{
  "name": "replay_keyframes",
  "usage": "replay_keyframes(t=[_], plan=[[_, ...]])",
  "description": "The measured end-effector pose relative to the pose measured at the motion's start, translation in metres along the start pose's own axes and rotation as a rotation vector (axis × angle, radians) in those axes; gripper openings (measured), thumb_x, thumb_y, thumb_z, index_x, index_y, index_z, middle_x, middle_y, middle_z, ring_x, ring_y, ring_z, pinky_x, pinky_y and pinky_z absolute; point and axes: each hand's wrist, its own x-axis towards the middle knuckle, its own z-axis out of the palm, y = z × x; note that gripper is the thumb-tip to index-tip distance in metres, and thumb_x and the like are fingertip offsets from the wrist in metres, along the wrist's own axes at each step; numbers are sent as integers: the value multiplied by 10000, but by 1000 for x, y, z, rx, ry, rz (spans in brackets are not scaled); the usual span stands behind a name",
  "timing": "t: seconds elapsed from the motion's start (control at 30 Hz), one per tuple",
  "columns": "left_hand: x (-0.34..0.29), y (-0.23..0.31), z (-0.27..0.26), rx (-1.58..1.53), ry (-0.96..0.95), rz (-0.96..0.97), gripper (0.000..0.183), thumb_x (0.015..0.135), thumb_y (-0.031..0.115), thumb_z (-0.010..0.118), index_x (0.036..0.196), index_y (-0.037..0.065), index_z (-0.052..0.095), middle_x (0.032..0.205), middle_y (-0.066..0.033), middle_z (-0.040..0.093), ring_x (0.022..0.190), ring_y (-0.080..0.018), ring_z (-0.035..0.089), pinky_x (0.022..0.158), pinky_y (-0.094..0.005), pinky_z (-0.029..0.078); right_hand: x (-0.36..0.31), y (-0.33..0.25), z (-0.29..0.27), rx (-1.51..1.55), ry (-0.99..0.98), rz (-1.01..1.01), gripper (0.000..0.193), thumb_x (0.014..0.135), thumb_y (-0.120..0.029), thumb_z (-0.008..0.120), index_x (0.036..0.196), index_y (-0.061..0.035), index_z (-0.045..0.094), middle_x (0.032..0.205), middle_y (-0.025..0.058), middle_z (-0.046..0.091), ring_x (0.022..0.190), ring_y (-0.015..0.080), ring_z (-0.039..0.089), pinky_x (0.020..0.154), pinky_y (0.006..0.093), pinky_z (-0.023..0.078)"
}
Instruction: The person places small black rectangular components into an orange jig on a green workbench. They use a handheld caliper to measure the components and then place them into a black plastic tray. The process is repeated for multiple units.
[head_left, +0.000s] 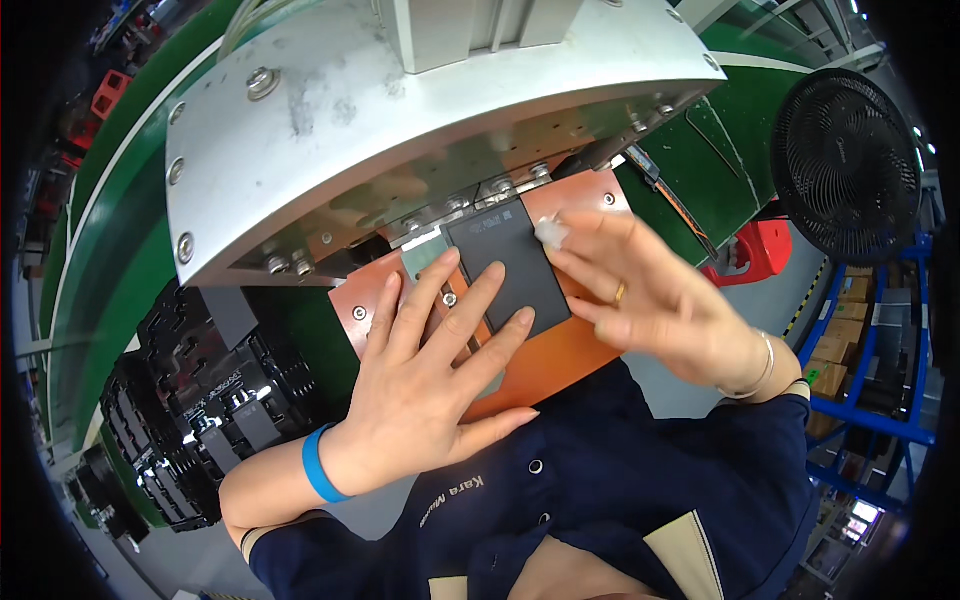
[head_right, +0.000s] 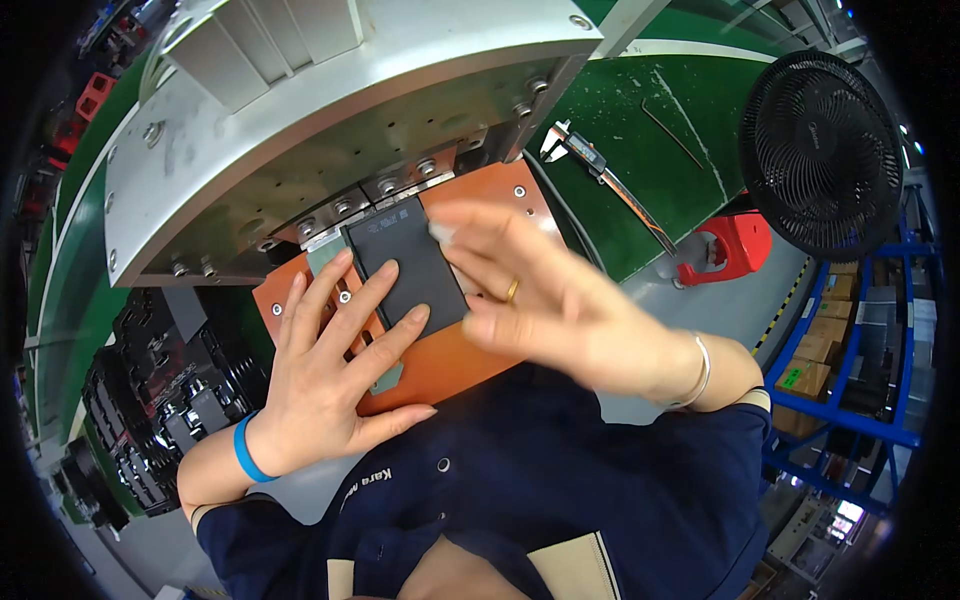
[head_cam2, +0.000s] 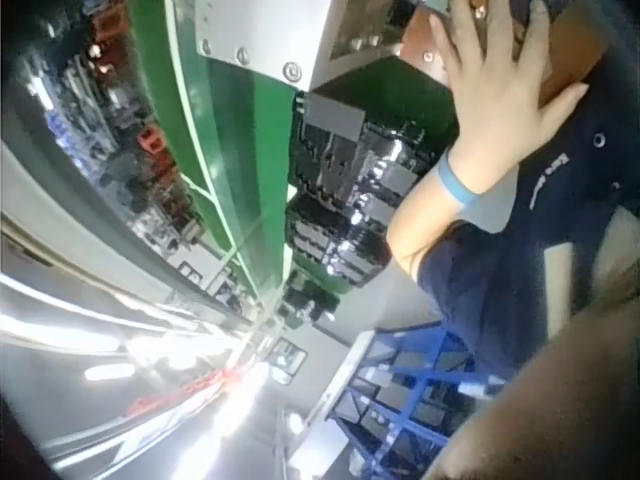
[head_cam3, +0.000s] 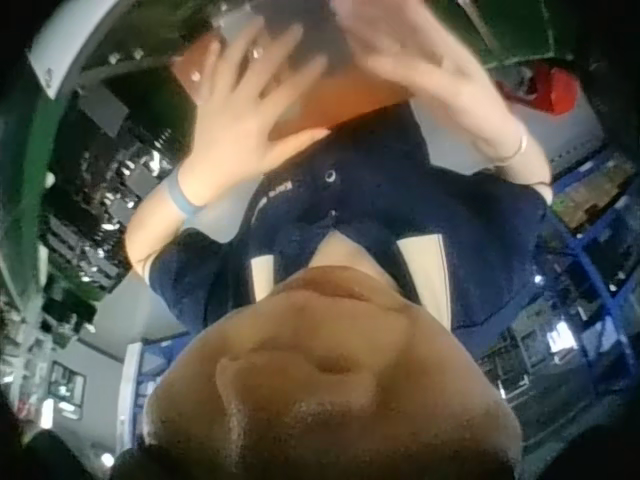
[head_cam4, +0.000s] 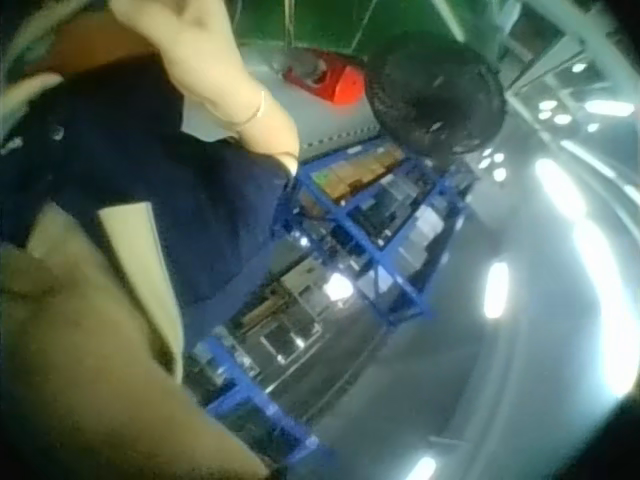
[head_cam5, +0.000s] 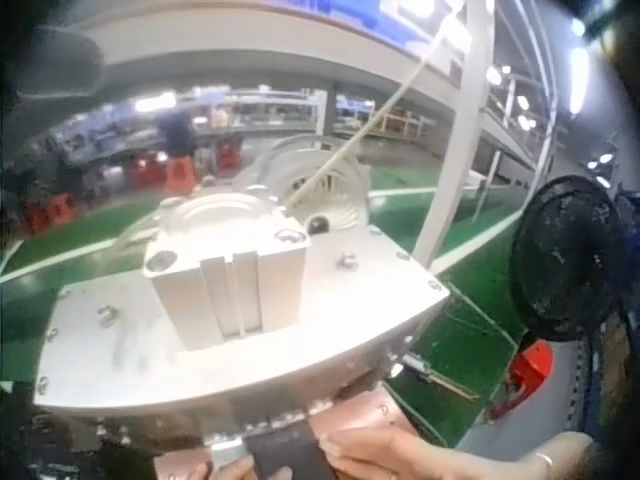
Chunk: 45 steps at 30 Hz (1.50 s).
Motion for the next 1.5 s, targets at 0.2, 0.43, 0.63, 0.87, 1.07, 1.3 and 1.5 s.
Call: replay_keyframes(t=[0.2, 0.43, 0.63, 0.87, 1.07, 1.3, 1.5], plan=[[-2, 6, -1, 91, 6, 40, 690, 702, 570, 746, 1259, 177, 642, 1455, -109, 465, 1370, -414, 353, 1099, -624, 223, 27, -5, -8, -126, 157, 5, 467, 902, -169, 680, 1286, -61, 438, 1141, 85, 588, 975, 136, 617, 791, 279, 500], [-6, 14, -10, -190, 209, 100, 456, 765, 320, 786, 1131, 73, 673, 1142, -107, 624, 982, -272, 609, 840, -409, 483, 33, 19, -19, -125, 91, -207, 417, 851, -20, 715, 1179, -70, 463, 921, 54, 688, 756, 71, 633, 645, 229, 499], [-4, 18, -18, -1571, -417, -570, 732, 1014, 592, 252, 1147, -28, 616, 819, -97, 672, 509, -73, 510, 449, -180, 341, 6, 20, 0, -275, 115, -681, 410, 856, 58, 671, 1201, -43, 474, 1002, 90, 665, 871, 154, 682, 748, 265, 568], [-6, 29, -14, -1799, -311, -631, 462, 970, 404, 477, 1081, -15, 637, 809, -53, 656, 460, -11, 406, 408, -159, 303, -5, 27, 3, -1192, -2, -1580, 182, 817, -132, 706, 998, -129, 692, 1007, 82, 702, 905, 237, 715, 733, 314, 594], [-4, 28, -11, -1513, 30, -525, 252, 956, 189, 613, 1035, -48, 644, 914, -145, 705, 546, -93, 603, 453, -180, 466, 1, 29, -76, -1291, 643, -1101, 351, 770, -18, 668, 1119, -52, 643, 1124, 140, 641, 1035, 323, 625, 892, 383, 524], [7, 19, -5, -1306, 276, -612, 261, 931, 163, 600, 1101, -35, 601, 951, -138, 682, 662, -135, 632, 551, -221, 509, 5, 81, -221, -1380, 832, -200, 359, 686, -109, 701, 1021, 14, 657, 945, 156, 580, 919, 289, 618, 838, 383, 505], [9, 21, -4, -1414, 417, -652, 258, 916, 138, 628, 1108, -32, 601, 999, -150, 694, 841, -191, 693, 682, -293, 573, 14, 84, -230, -1234, 946, -319, 261, 653, -144, 717, 873, -26, 640, 717, 126, 655, 653, 270, 641, 649, 364, 500]])
